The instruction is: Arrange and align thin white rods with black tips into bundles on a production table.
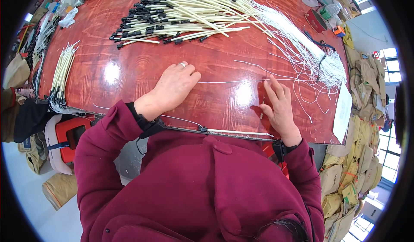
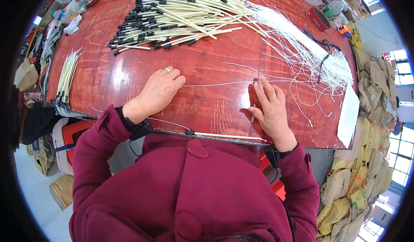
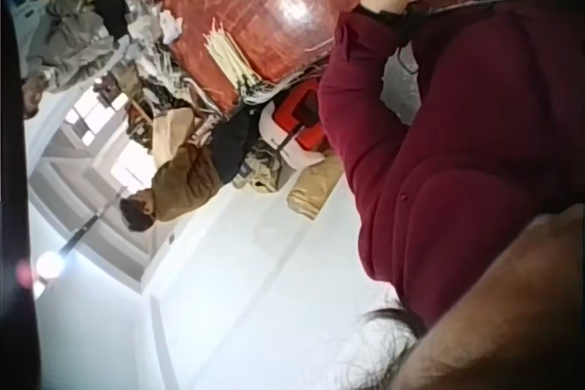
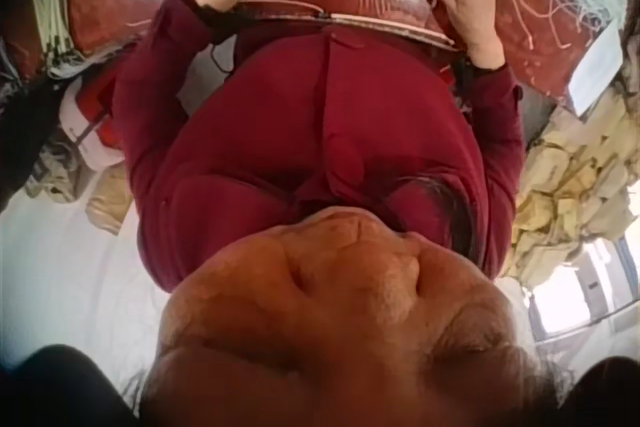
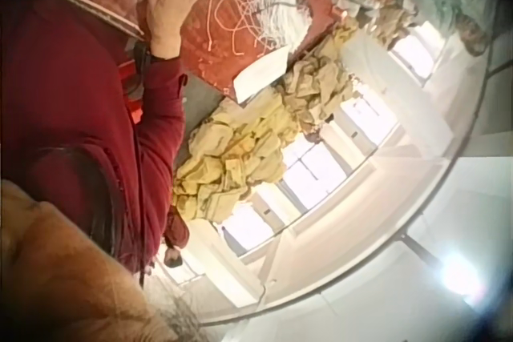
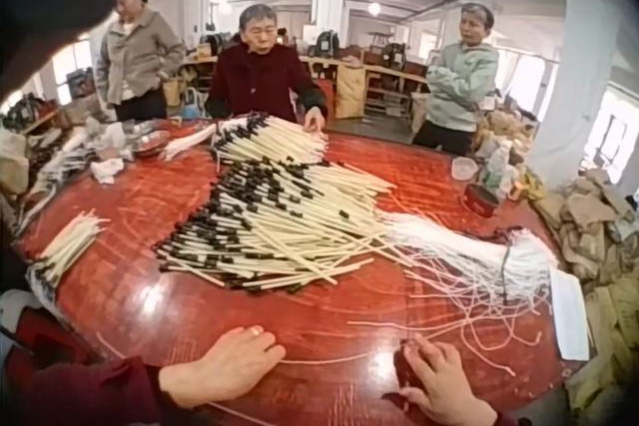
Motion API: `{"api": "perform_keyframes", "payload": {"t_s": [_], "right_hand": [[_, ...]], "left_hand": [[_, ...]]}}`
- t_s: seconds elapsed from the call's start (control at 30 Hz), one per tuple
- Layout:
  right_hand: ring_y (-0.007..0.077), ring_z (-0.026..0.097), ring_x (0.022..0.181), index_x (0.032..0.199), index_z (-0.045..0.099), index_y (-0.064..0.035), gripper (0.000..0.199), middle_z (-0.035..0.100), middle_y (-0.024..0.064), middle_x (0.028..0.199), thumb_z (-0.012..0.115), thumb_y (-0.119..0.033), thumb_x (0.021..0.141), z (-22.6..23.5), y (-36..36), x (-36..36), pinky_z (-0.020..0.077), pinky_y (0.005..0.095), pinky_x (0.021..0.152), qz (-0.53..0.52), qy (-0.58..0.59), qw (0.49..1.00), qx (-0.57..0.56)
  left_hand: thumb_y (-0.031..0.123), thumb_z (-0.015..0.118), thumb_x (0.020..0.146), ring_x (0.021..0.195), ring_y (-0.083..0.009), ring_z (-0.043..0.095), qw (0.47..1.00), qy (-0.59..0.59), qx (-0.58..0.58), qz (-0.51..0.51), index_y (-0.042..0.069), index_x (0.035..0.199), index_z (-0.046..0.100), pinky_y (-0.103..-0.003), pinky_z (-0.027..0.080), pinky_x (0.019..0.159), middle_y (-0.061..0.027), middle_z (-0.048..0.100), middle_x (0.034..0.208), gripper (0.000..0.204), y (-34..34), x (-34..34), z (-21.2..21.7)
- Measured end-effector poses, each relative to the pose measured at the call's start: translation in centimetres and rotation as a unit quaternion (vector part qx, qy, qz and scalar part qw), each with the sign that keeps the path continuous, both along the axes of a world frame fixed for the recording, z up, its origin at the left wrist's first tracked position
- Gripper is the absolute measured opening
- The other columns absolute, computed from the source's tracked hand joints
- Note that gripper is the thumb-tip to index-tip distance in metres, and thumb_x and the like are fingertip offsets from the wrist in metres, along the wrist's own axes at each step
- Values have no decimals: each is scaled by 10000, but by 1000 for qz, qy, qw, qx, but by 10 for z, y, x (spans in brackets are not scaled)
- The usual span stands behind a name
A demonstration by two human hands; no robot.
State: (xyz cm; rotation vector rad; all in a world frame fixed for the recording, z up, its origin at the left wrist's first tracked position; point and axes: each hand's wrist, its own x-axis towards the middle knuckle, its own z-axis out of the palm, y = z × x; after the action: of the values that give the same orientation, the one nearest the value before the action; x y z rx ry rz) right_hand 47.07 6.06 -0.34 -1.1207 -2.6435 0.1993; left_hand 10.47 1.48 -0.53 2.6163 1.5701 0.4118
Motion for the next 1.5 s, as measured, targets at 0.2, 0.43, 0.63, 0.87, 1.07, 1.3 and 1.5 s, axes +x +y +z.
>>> {"api": "perform_keyframes", "payload": {"t_s": [0.2,0.43,0.63,0.87,1.07,1.3,1.5], "right_hand": [[389,409,1317,1539,423,-77,759,347,170,1594,631,-482,932,-2,1,-3,333,484,1124,-11,-24,1000,3],[396,410,1325,1518,453,-73,765,357,174,1586,641,-491,906,1,2,-9,335,500,1120,-19,-89,996,16],[382,443,1300,1461,519,-61,692,432,160,1536,644,-460,910,12,3,-16,358,495,1101,-22,-94,995,-30],[374,476,1261,1390,588,-47,609,515,154,1459,621,-447,932,4,-15,1,382,481,1079,-10,-32,999,-24],[371,486,1240,1339,632,-65,552,542,138,1419,669,-389,894,4,-10,0,390,487,1054,1,9,999,-32],[373,490,1209,1314,647,-50,548,550,148,1403,602,-458,952,-5,-13,1,388,485,1049,1,44,999,-30],[370,493,1208,1299,651,-33,568,558,147,1392,577,-487,966,-6,-10,0,389,482,1049,-6,49,998,-37]], "left_hand": [[69,570,832,923,-284,581,1000,23,9,-8,81,861,570,-400,460,787,-89,564,893,32,-4,-8,2],[76,572,829,926,-281,584,1000,28,9,-8,87,860,580,-399,457,785,-86,565,891,33,-6,-9,6],[74,574,826,931,-281,587,1000,29,10,-2,86,869,589,-402,458,786,-80,568,890,47,-1,-14,4],[76,587,814,948,-292,590,999,40,-9,-19,83,878,598,-420,464,786,-88,585,929,66,3,-16,10],[134,683,804,978,-308,596,1000,1,-14,-1,80,925,606,-435,475,796,-96,588,958,154,20,-19,17],[198,695,821,1004,-262,616,987,36,152,-26,91,931,645,-414,482,834,-69,615,1001,162,127,18,17],[190,625,846,1025,-213,620,978,107,171,-51,108,870,671,-387,465,869,-37,636,965,97,161,13,13]]}}
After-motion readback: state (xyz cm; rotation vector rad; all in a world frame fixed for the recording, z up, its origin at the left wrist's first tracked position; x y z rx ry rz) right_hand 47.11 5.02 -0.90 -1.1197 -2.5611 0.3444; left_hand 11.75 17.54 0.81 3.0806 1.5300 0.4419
